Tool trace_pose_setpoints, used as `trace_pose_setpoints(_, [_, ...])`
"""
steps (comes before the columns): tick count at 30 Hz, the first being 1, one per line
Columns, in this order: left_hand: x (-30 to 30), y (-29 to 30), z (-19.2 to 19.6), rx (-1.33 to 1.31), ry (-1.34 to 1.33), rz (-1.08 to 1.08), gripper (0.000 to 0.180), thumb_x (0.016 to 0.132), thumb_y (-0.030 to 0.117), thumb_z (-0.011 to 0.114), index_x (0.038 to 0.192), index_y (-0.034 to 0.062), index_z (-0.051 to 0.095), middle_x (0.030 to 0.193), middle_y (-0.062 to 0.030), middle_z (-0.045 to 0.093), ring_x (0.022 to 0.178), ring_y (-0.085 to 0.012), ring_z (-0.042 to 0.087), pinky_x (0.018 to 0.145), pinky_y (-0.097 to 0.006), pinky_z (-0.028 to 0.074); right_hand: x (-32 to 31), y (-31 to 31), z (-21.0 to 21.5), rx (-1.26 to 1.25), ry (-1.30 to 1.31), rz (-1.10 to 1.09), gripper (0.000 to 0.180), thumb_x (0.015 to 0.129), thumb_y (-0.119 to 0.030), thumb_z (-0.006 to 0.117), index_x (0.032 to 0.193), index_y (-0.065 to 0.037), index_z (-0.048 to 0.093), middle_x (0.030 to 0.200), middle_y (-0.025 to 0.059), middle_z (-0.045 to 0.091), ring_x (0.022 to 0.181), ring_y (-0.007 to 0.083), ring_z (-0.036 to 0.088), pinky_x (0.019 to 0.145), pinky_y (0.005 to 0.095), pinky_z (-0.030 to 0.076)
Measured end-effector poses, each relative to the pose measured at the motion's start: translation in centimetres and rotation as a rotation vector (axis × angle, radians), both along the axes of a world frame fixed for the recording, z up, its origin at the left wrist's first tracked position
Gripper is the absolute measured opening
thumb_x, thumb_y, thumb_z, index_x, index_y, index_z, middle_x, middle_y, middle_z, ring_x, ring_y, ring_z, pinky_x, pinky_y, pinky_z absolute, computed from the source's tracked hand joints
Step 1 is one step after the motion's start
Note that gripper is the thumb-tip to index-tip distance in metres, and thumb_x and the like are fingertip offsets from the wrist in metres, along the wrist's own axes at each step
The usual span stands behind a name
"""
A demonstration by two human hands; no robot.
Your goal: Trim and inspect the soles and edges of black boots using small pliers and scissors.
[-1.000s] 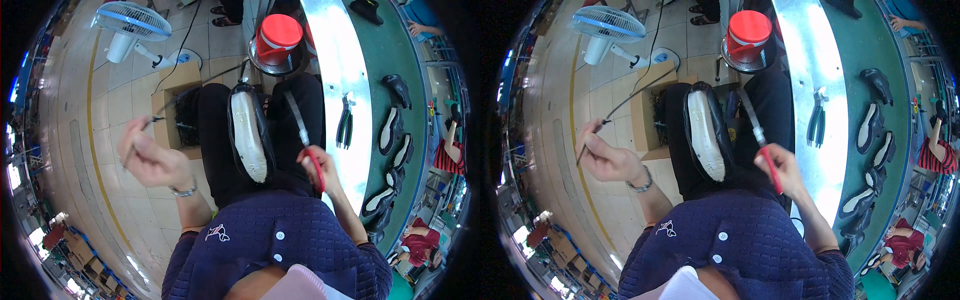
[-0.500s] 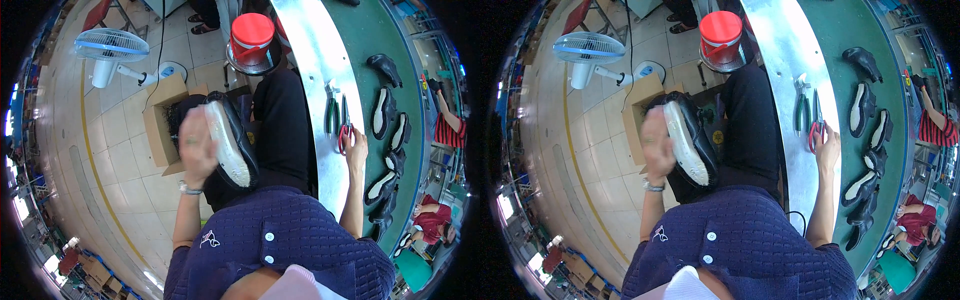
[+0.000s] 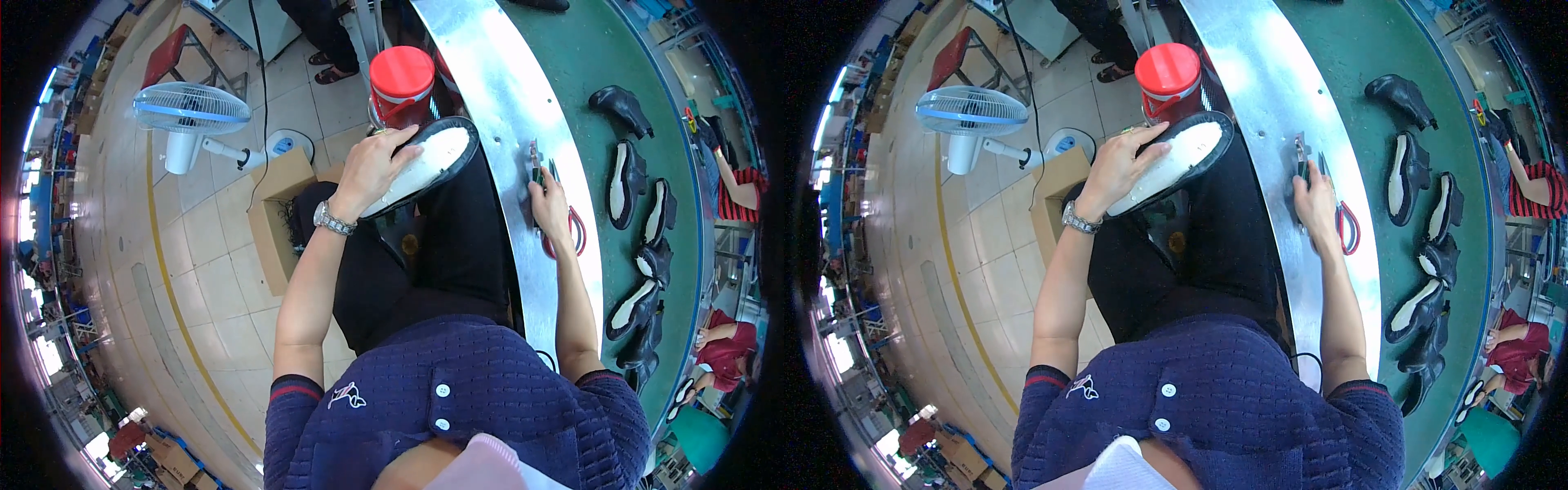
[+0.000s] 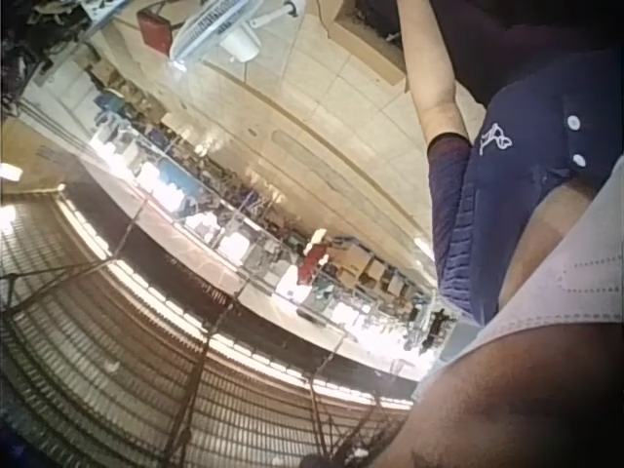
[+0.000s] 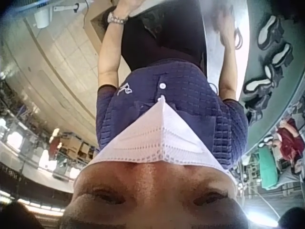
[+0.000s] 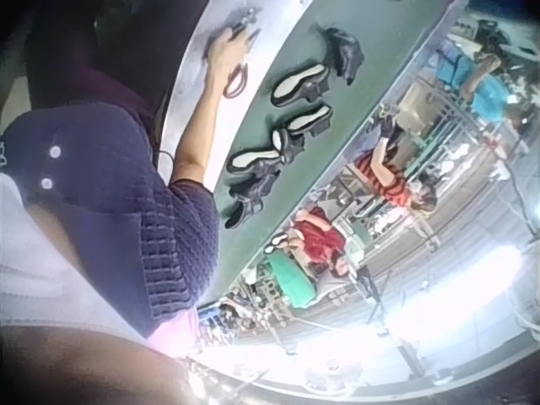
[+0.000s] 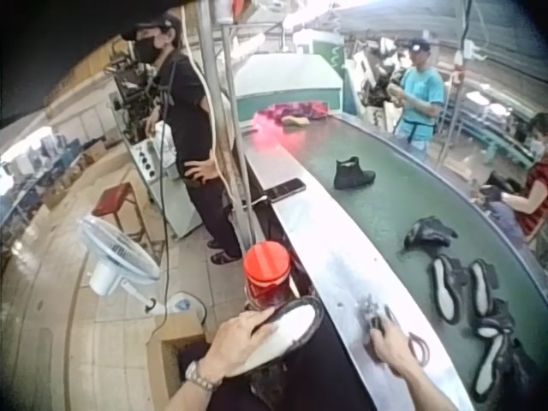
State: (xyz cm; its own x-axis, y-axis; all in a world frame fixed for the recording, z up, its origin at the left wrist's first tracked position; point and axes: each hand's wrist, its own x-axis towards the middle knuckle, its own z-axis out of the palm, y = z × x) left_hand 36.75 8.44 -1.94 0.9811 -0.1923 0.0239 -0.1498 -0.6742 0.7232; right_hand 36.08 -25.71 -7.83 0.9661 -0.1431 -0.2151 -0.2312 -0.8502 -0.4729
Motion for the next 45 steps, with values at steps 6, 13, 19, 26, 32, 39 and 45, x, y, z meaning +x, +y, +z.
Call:
trace_pose_setpoints(6, [1.0, -1.7, -1.4, 0.171, -0.242, 0.098, 0.028, 0.096, 0.025, 0.052, 0.094, 0.0008, 0.065, 0.09, -0.0186, 0.067, 0.084, -0.0368, 0.064, 0.073, -0.046, 0.049, -0.1, 3.8, 7.2, 0.884, 0.278, -0.13, 0.05, 0.094, -0.014, 0.059, 0.139, -0.003, 0.042, 0.089, 0.0031, 0.063, 0.08, 0.0086, 0.057, 0.076, 0.0225, 0.044])
trace_pose_setpoints(13, [2.7, 0.3, -0.2, 0.142, 0.056, 0.211, 0.033, 0.094, 0.033, 0.056, 0.095, 0.0008, 0.064, 0.082, -0.0206, 0.067, 0.078, -0.0368, 0.066, 0.07, -0.044, 0.049, 3.0, 8.1, 12.4, 0.704, 0.579, 0.54, 0.066, 0.094, -0.011, 0.056, 0.151, -0.005, 0.023, 0.109, 0.0103, 0.066, 0.096, 0.0142, 0.061, 0.085, 0.0277, 0.046])
trace_pose_setpoints(19, [-4.2, -3.0, 0.7, 0.144, -0.082, 0.085, 0.1, 0.066, 0.03, 0.085, 0.142, -0.0079, 0.031, 0.131, -0.0223, 0.052, 0.121, -0.0339, 0.05, 0.105, -0.042, 0.036, 6.1, 12.0, 14.1, 0.143, 0.359, 0.991, 0.071, 0.092, -0.01, 0.057, 0.152, -0.006, 0.019, 0.105, 0.0159, 0.064, 0.095, 0.02, 0.063, 0.09, 0.0331, 0.047])
trace_pose_setpoints(26, [-6.1, -5.3, -0.6, 0.154, -0.238, 0.211, 0.099, 0.057, 0.014, 0.087, 0.14, -0.005, 0.036, 0.127, -0.0176, 0.053, 0.121, -0.0329, 0.047, 0.106, -0.043, 0.033, 0.4, 10.6, 11.4, 0.138, 0.145, 0.82, 0.058, 0.093, -0.012, 0.057, 0.144, -0.003, 0.029, 0.091, 0.0298, 0.064, 0.075, 0.0437, 0.064, 0.069, 0.0471, 0.051])
trace_pose_setpoints(32, [-6.6, -5.0, -1.0, 0.138, -0.338, 0.195, 0.091, 0.057, 0.014, 0.086, 0.136, -0.0015, 0.044, 0.126, -0.0161, 0.056, 0.12, -0.0309, 0.05, 0.105, -0.042, 0.036, -2.3, 10.6, 10.2, 0.19, 0.046, 0.747, 0.058, 0.092, -0.009, 0.057, 0.143, -0.001, 0.03, 0.098, 0.0293, 0.065, 0.08, 0.0465, 0.064, 0.073, 0.0483, 0.051])
trace_pose_setpoints(39, [-6.5, -4.6, -2.0, 0.229, -0.47, 0.162, 0.082, 0.061, 0.019, 0.084, 0.132, -0.0039, 0.049, 0.126, -0.0192, 0.058, 0.118, -0.0327, 0.054, 0.102, -0.043, 0.041, -0.4, 9.5, 11.8, -0.071, -0.02, 0.919, 0.056, 0.093, -0.015, 0.056, 0.144, -0.011, 0.032, 0.078, 0.0246, 0.065, 0.069, 0.0429, 0.064, 0.061, 0.05, 0.05])
trace_pose_setpoints(45, [-6.2, -4.3, -2.6, 0.381, -0.533, 0.165, 0.07, 0.069, 0.025, 0.079, 0.126, -0.0064, 0.054, 0.125, -0.0238, 0.057, 0.116, -0.0371, 0.054, 0.1, -0.045, 0.043, 3.3, 12.8, 16.8, -0.057, 0.083, 0.956, 0.058, 0.093, -0.014, 0.057, 0.145, -0.011, 0.033, 0.068, 0.0228, 0.062, 0.067, 0.042, 0.064, 0.063, 0.0479, 0.049])
